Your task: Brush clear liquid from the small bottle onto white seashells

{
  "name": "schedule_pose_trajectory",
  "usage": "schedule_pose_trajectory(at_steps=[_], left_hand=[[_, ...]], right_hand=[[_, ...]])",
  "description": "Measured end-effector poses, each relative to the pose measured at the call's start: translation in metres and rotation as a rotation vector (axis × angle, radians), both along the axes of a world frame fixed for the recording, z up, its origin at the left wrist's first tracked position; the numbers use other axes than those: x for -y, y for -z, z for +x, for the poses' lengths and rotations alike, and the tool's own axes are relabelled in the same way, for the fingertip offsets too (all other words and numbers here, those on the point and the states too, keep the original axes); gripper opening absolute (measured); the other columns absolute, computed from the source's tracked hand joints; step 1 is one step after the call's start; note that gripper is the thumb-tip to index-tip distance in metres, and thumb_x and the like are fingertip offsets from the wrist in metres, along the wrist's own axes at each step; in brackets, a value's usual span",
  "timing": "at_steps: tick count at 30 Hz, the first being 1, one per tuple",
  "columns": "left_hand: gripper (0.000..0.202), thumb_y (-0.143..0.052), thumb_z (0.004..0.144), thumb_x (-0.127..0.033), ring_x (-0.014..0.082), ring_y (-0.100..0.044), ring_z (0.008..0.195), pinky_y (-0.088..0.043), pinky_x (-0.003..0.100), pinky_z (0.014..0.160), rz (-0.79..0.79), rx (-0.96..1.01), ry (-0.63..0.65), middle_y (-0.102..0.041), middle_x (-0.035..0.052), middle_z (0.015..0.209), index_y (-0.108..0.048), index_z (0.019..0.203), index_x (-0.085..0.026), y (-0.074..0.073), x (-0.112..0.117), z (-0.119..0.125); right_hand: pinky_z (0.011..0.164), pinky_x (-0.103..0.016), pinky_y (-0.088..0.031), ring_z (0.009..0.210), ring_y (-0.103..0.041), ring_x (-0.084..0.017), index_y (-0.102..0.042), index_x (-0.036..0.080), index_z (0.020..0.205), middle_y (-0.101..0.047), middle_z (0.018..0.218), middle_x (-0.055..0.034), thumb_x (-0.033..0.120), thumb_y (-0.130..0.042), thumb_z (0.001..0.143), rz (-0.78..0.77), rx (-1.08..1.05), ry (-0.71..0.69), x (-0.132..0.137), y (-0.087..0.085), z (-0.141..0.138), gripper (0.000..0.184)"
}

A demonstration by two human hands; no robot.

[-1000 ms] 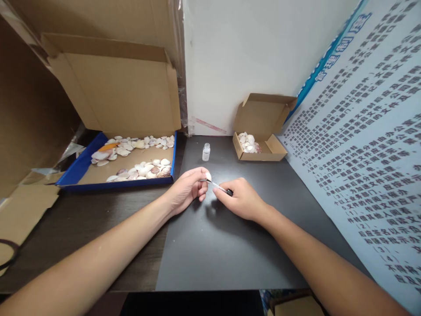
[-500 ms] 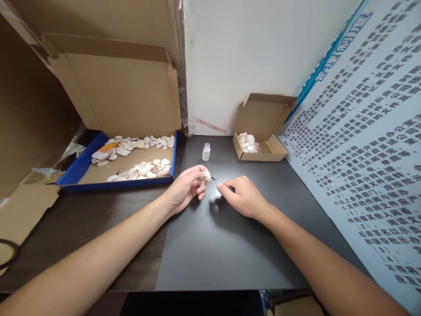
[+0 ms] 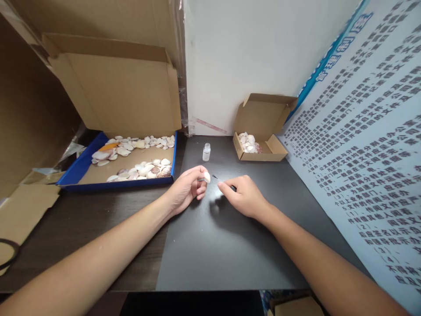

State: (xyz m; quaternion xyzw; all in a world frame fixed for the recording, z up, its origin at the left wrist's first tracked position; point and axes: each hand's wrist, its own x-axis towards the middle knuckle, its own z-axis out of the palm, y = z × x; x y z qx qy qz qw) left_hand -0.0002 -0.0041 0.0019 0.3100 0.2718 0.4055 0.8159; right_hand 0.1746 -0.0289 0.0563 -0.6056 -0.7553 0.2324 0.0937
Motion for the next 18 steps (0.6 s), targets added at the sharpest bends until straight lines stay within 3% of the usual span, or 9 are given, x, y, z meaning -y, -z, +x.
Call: schedule_pose_trajectory(at_steps=[7,12,18], left_hand=[[0.007,-0.055,0.075,-0.020,0.0055,-0.035,0.044,-0.026,0.017,0.044,-0.027,-0.005,0.004,-0.043,-0.0038,0.060,-0.049,0.072,-0.017,-0.0002,-0.0003,0.0002],[0.008,-0.055,0.074,-0.020,0.0056,-0.034,0.044,-0.026,0.018,0.044,-0.028,-0.008,0.010,-0.040,-0.0044,0.058,-0.049,0.070,-0.016,-0.0007,-0.0005,0.0000],[0.008,-0.056,0.073,-0.020,0.0056,-0.035,0.044,-0.026,0.018,0.044,-0.023,-0.015,0.004,-0.044,-0.0041,0.060,-0.049,0.072,-0.017,-0.0012,-0.0008,0.0003]], right_hand=[[0.054,-0.027,-0.015,0.052,-0.021,-0.008,-0.027,0.018,0.050,-0.020,0.057,0.0045,0.033,-0.042,0.091,-0.016,-0.083,-0.170,0.0019,0.0001,-0.0021,0.047],[0.053,-0.028,-0.013,0.051,-0.021,-0.008,-0.026,0.018,0.049,-0.020,0.054,0.0051,0.027,-0.046,0.087,-0.060,0.010,-0.117,0.0010,0.0014,-0.0020,0.043],[0.053,-0.028,-0.015,0.052,-0.019,-0.008,-0.024,0.018,0.050,-0.019,0.058,0.0042,0.028,-0.043,0.088,-0.003,-0.084,-0.145,0.0023,-0.0009,-0.0014,0.044]])
